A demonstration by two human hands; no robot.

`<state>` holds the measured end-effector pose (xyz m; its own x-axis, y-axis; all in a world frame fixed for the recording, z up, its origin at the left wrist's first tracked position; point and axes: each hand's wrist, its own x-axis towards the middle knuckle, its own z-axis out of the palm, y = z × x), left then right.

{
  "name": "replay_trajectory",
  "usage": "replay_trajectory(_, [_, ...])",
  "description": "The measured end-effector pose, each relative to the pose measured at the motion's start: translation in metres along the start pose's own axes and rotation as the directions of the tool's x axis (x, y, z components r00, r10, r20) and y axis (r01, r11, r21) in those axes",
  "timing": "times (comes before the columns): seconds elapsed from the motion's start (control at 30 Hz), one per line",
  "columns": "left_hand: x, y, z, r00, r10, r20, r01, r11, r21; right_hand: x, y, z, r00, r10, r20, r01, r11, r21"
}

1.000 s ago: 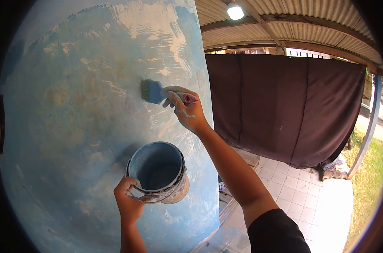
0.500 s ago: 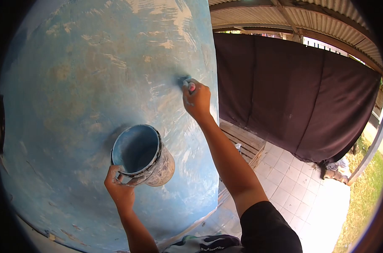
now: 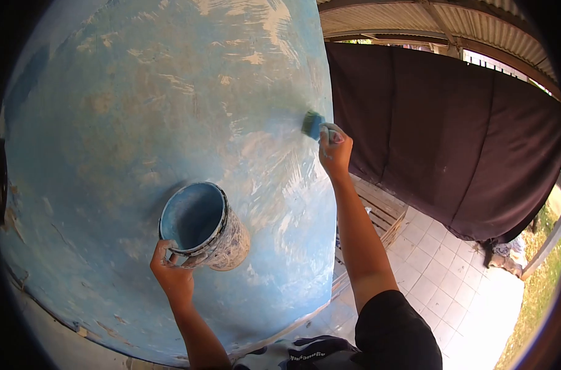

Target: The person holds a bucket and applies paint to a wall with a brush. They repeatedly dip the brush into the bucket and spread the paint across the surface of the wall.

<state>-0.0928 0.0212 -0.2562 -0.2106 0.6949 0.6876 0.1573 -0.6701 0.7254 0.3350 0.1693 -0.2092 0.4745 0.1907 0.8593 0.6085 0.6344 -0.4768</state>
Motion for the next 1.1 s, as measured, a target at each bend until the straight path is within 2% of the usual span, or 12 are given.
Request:
replay_trajectory(0.13, [0.004,0.0,-0.006,1.0,0.007,-0.019,-0.004,0.993,0.115,0.01,-0.028,0.014,0.996,-0.086,-0.037,0.078,0.979,-0.188])
replay_trajectory(0.2, [0.006,0.0,-0.008,0.999,0.03,-0.028,-0.027,0.992,0.122,-0.01,-0.078,0.036,0.981,-0.152,0.124,0.176,0.96,-0.218])
replay_trajectory(0.23, [0.008,-0.003,-0.007,0.999,0.033,-0.006,-0.032,0.995,0.091,-0.017,-0.098,0.048,0.941,-0.269,0.205,0.292,0.952,-0.094])
replay_trajectory(0.33, [0.008,-0.002,-0.009,0.999,0.045,0.029,-0.047,0.996,0.075,-0.045,-0.162,0.062,0.87,-0.272,0.41,0.157,0.943,0.293])
replay_trajectory(0.4, [0.005,-0.001,-0.003,0.998,0.05,0.033,-0.052,0.995,0.085,-0.051,-0.165,0.062,0.806,-0.314,0.502,0.125,0.919,0.374])
replay_trajectory(0.47, [0.0,-0.001,-0.001,1.0,-0.004,0.01,0.003,0.995,0.104,-0.054,-0.132,0.063,0.847,-0.139,0.512,-0.057,0.936,0.348])
replay_trajectory(0.67, [-0.004,-0.012,-0.009,0.998,-0.065,-0.018,0.066,0.993,0.101,-0.023,-0.061,0.029,0.932,-0.289,0.22,0.311,0.947,-0.074])
replay_trajectory(0.8, [0.0,-0.008,-0.01,0.996,0.002,-0.094,0.01,0.992,0.123,-0.021,-0.071,0.043,0.964,-0.218,0.15,0.259,0.894,-0.365])
replay_trajectory(0.87, [0.0,-0.009,-0.016,0.998,0.003,-0.067,0.01,0.982,0.191,-0.044,-0.088,0.066,0.898,-0.359,0.254,0.418,0.877,-0.239])
replay_trajectory(0.93, [0.001,-0.011,-0.019,0.999,0.001,-0.052,0.009,0.982,0.186,-0.065,-0.122,0.076,0.848,-0.352,0.396,0.413,0.908,-0.077])
replay_trajectory(1.07, [0.002,-0.008,-0.013,0.999,-0.002,-0.038,0.01,0.981,0.194,-0.063,-0.158,0.064,0.796,-0.243,0.555,-0.007,0.912,0.41])
replay_trajectory(1.1, [0.002,-0.005,-0.011,0.999,-0.008,-0.037,0.016,0.98,0.196,-0.062,-0.144,0.066,0.816,-0.178,0.55,-0.044,0.93,0.365])
